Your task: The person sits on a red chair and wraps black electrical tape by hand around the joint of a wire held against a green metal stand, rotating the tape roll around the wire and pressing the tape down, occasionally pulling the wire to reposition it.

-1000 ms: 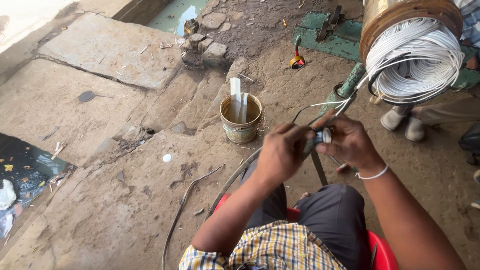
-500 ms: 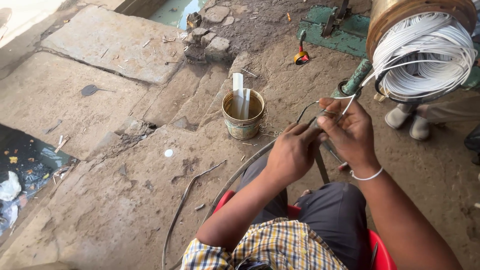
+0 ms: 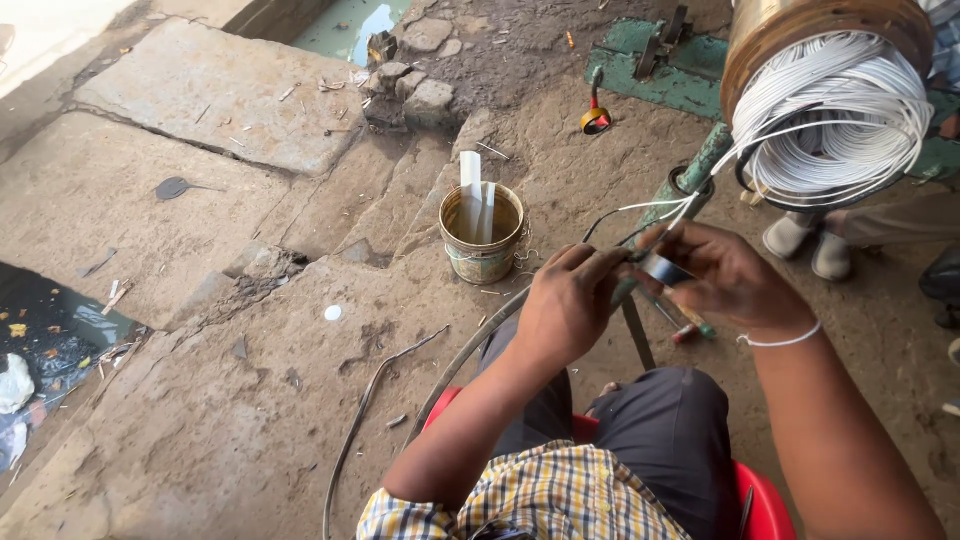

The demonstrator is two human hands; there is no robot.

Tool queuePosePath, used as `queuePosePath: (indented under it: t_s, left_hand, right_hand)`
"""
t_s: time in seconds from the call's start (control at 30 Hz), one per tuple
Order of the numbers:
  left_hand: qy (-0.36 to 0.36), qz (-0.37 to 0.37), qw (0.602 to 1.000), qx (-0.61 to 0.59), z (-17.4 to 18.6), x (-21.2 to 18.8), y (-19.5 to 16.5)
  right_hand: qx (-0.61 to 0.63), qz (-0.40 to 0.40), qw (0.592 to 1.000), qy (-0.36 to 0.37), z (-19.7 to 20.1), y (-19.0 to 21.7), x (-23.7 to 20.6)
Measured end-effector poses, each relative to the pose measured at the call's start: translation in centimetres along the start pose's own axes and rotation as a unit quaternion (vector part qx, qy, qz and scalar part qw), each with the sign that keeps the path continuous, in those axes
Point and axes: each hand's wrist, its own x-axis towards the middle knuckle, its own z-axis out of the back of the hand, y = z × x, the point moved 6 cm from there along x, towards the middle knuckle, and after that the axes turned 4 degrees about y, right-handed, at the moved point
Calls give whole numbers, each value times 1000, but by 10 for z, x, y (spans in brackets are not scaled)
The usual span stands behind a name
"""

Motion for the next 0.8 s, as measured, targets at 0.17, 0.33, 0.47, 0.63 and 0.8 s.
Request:
queuePosePath:
  t_s: [0.17, 0.33, 0.47, 0.63, 0.8]
  left_hand:
    - [9, -16, 1000, 6, -9, 1, -5]
    - [-3, 22, 1000, -17, 1, 2, 0]
    - [-11, 1, 1000, -17, 6, 4, -3]
    - [-32, -1, 999, -22, 3, 4, -7]
    - [2, -16, 999, 31, -2, 7, -5]
  right_hand:
    - [-54, 4, 976, -210, 1, -16, 15]
    - [-35, 36, 992, -115, 7, -29, 15]
    - [-83, 94, 989, -72, 12, -24, -1]
    - [-230, 73, 965, -99, 17, -13, -7]
    - [85, -11, 996, -24, 10, -6, -3]
